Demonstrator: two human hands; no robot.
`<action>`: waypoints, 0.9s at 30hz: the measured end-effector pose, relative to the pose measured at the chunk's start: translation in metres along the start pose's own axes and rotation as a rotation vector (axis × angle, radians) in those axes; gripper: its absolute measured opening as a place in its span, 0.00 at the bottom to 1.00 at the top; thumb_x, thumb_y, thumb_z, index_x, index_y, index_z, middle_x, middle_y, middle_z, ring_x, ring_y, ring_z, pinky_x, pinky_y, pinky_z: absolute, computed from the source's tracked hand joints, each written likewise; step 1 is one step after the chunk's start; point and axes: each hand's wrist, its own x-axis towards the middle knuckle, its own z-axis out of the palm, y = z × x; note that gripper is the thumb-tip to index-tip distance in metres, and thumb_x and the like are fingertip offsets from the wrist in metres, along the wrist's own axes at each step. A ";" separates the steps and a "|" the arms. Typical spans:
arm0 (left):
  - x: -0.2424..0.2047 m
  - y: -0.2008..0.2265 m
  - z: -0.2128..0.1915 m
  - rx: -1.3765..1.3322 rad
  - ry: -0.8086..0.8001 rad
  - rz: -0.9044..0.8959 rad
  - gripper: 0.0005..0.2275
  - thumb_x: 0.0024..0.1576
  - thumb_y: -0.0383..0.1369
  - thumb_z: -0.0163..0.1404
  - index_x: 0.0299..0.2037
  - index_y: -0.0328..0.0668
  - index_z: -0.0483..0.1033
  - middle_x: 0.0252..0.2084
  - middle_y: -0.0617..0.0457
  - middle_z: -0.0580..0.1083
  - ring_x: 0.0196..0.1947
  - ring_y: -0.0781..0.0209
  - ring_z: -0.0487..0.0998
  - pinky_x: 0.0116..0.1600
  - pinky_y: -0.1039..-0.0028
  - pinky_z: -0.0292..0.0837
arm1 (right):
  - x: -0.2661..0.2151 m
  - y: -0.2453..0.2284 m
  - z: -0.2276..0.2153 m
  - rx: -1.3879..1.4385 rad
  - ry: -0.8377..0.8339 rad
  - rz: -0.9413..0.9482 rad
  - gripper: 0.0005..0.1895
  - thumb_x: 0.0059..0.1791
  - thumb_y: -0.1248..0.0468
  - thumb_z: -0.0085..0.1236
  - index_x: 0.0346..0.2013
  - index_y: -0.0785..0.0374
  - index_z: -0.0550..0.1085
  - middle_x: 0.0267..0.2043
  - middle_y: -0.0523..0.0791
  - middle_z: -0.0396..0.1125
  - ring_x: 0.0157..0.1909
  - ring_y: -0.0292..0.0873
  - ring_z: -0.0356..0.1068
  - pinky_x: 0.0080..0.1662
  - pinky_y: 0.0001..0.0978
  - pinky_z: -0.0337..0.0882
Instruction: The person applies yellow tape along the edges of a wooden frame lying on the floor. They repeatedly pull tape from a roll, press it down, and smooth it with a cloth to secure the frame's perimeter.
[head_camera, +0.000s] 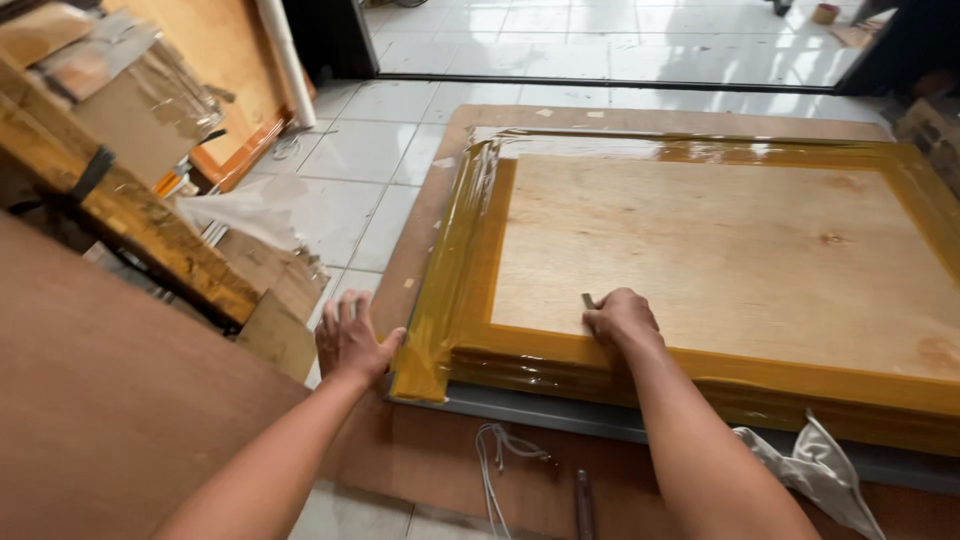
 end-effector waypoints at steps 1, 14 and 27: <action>-0.001 -0.011 -0.001 -0.117 -0.086 -0.142 0.41 0.54 0.62 0.62 0.77 0.63 0.60 0.80 0.56 0.61 0.82 0.44 0.60 0.77 0.43 0.67 | -0.002 0.002 0.003 -0.013 0.010 0.014 0.17 0.49 0.44 0.69 0.48 0.42 0.91 0.52 0.50 0.84 0.62 0.61 0.81 0.60 0.59 0.79; 0.011 -0.043 -0.007 -0.697 -0.331 -0.578 0.55 0.32 0.63 0.75 0.75 0.62 0.66 0.68 0.49 0.78 0.70 0.48 0.80 0.69 0.60 0.77 | -0.128 -0.142 0.177 0.474 -0.262 -0.205 0.20 0.53 0.55 0.71 0.59 0.53 0.85 0.45 0.48 0.85 0.34 0.41 0.85 0.36 0.40 0.86; 0.003 -0.011 -0.071 -0.652 -0.410 -0.483 0.51 0.42 0.59 0.71 0.78 0.58 0.62 0.72 0.42 0.70 0.74 0.42 0.75 0.73 0.56 0.72 | -0.134 -0.177 0.203 0.370 -0.119 -0.196 0.17 0.47 0.53 0.75 0.52 0.42 0.88 0.45 0.35 0.85 0.55 0.46 0.84 0.59 0.46 0.83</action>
